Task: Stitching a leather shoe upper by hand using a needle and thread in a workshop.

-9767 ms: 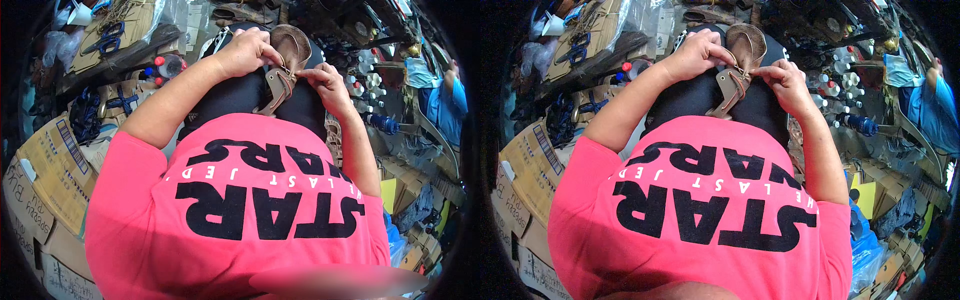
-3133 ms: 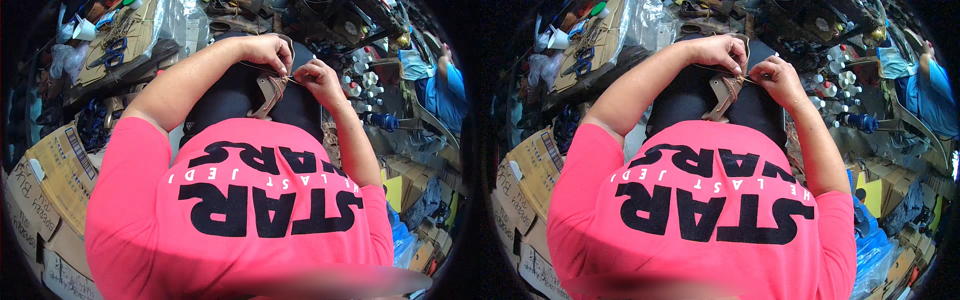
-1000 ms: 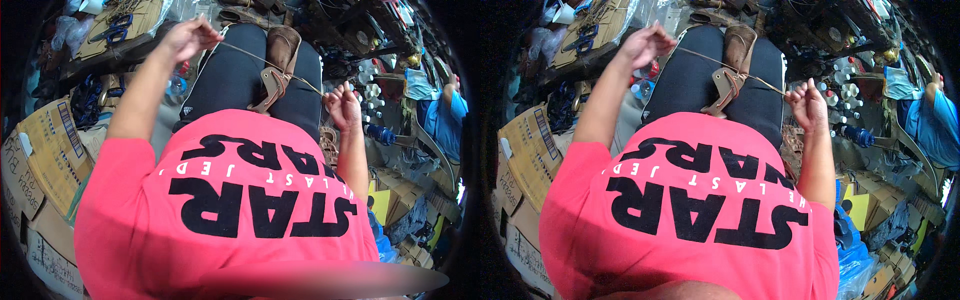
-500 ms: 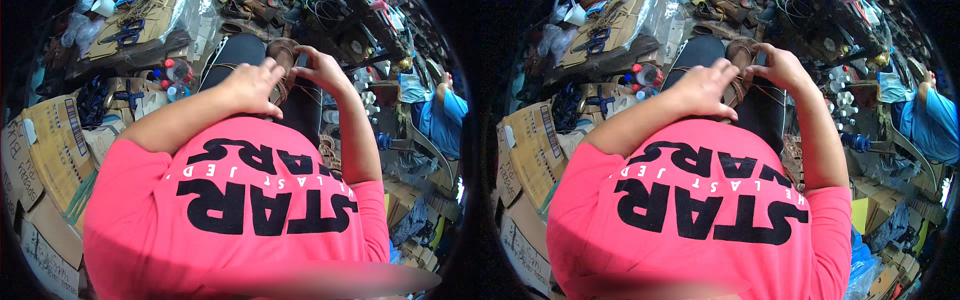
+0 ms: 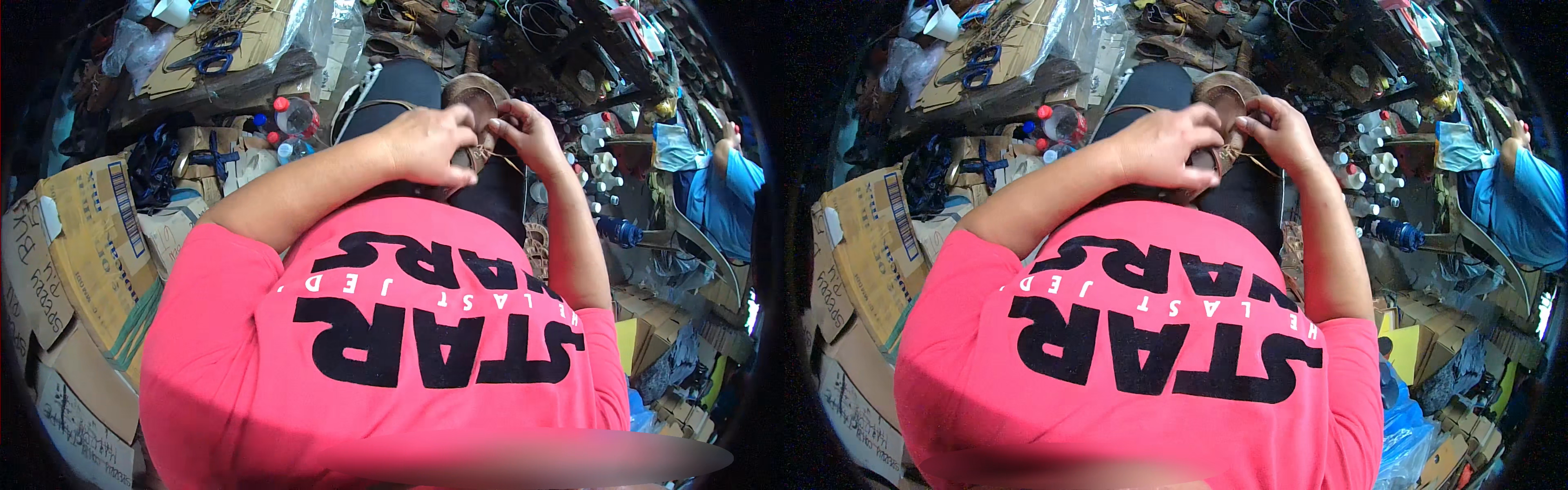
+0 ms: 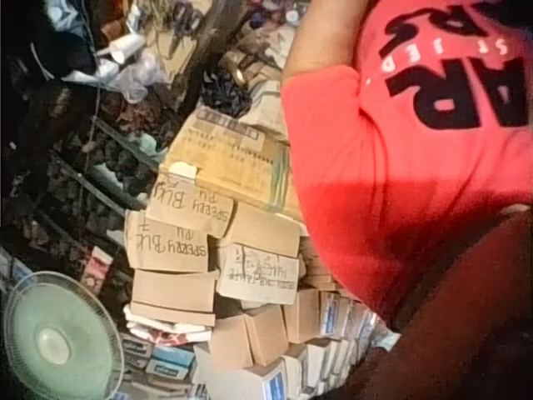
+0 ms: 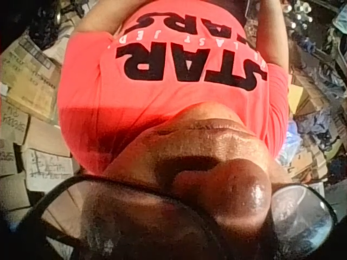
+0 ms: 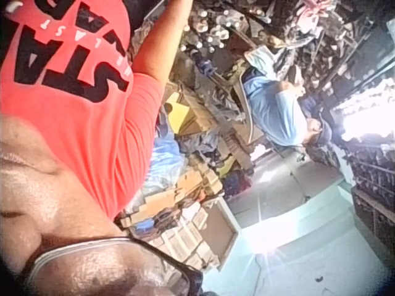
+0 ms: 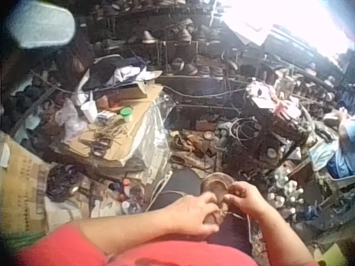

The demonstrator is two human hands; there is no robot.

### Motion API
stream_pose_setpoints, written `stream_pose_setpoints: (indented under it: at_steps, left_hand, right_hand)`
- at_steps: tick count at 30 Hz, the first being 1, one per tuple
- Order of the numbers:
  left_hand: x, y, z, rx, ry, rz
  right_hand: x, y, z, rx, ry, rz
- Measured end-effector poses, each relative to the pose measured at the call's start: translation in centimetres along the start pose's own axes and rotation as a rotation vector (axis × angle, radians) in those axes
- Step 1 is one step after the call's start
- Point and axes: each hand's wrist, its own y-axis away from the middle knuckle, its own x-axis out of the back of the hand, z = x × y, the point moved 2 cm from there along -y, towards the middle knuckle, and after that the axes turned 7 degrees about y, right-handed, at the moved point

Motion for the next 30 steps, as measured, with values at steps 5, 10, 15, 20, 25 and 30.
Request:
stream_pose_setpoints:
  at_steps: [5,10,15,20,25,30]
  left_hand:
    - [0.4,-3.9,-2.1,-0.059,0.161,0.234]
    - [-1.8,-6.3,-3.6,0.008,0.199,0.148]
    - [-3.5,-6.4,-4.4,-0.012,0.296,0.211]
    - [-3.7,-6.5,-5.3,-0.032,0.307,0.227]
    - [-2.8,-7.2,-6.5,-0.045,0.257,0.217]
    - [0.5,-8.9,-7.1,-0.086,0.314,-0.189]
  right_hand:
    - [1.1,3.0,-5.7,0.078,0.223,0.119]
    - [1.4,3.9,-6.1,0.006,0.242,-0.116]
    - [0.6,3.8,-5.9,0.006,0.144,-0.244]
    - [1.1,3.9,-5.8,0.054,0.249,-0.297]
    - [4.7,6.6,-5.7,-0.078,-0.003,-0.125]
    - [3.5,6.5,-6.1,0.020,0.141,-0.035]
